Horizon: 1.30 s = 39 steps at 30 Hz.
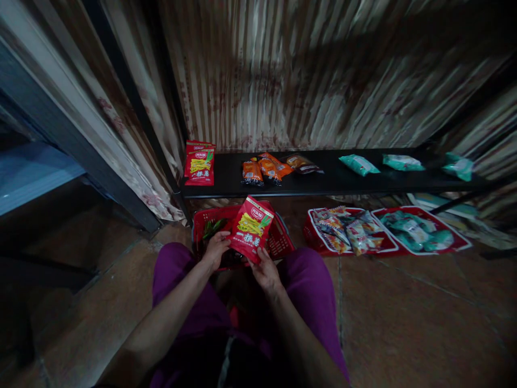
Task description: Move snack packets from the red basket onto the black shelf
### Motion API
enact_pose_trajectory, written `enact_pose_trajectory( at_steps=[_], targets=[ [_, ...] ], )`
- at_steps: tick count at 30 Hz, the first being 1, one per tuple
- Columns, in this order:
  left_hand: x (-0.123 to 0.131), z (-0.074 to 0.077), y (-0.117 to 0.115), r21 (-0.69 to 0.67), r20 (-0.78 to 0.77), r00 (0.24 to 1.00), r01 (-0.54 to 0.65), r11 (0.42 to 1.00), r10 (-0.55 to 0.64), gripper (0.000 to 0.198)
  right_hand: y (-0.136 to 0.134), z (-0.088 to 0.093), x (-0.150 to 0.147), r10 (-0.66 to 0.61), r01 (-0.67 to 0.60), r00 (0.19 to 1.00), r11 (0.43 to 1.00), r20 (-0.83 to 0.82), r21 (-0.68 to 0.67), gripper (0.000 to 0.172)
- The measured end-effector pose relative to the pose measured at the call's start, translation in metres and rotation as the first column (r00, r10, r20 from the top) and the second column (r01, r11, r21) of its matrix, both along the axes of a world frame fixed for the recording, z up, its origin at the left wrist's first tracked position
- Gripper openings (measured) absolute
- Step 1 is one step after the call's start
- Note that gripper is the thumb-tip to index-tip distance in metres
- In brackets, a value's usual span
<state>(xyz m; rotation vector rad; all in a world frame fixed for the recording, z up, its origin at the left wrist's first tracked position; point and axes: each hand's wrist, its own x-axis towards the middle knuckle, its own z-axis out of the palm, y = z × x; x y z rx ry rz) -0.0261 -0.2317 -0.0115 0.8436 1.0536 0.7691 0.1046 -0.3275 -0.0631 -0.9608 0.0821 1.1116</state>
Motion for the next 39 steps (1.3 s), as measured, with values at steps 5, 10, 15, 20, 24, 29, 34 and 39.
enact_pose_trajectory(
  at_steps=[5, 10, 15, 20, 24, 29, 34, 39],
  targets=[
    [-0.003, 0.026, 0.023, 0.066, -0.114, 0.993, 0.037, 0.997, -0.03, 0.023, -0.01, 0.014, -0.001, 0.029, -0.03, 0.999, 0.999, 0.046, 0.026, 0.028],
    [0.011, 0.047, 0.043, 0.114, 0.026, 0.999, 0.021, 0.993, -0.025, 0.027, -0.019, 0.036, -0.006, 0.125, -0.126, 0.99, 0.992, 0.057, 0.018, 0.034],
    [0.026, 0.059, 0.055, 0.076, 0.166, 0.974, -0.17, 0.982, 0.156, 0.028, -0.021, 0.052, -0.005, 0.169, -0.167, 0.981, 0.985, 0.093, -0.029, 0.035],
    [0.028, 0.061, 0.056, 0.055, 0.166, 0.95, -0.278, 0.959, 0.266, 0.031, -0.023, 0.054, -0.002, 0.222, -0.222, 0.963, 0.975, 0.152, -0.015, 0.031],
    [0.028, 0.057, 0.052, 0.063, 0.193, 0.934, -0.317, 0.946, 0.3, 0.031, -0.023, 0.053, -0.002, 0.211, -0.206, 0.965, 0.977, 0.157, -0.049, 0.033],
    [0.026, 0.058, 0.056, 0.139, 0.184, 0.929, -0.348, 0.927, 0.321, 0.028, -0.021, 0.058, 0.0, 0.228, -0.226, 0.962, 0.974, 0.153, -0.028, 0.036],
    [0.025, 0.067, 0.058, 0.175, 0.158, 0.926, -0.367, 0.914, 0.342, 0.029, -0.019, 0.059, 0.005, 0.211, -0.214, 0.963, 0.977, 0.167, 0.001, 0.038],
    [0.029, 0.073, 0.054, 0.177, 0.153, 0.929, -0.362, 0.915, 0.338, 0.027, -0.017, 0.062, 0.006, 0.197, -0.206, 0.964, 0.978, 0.18, 0.031, 0.036]
  ],
)
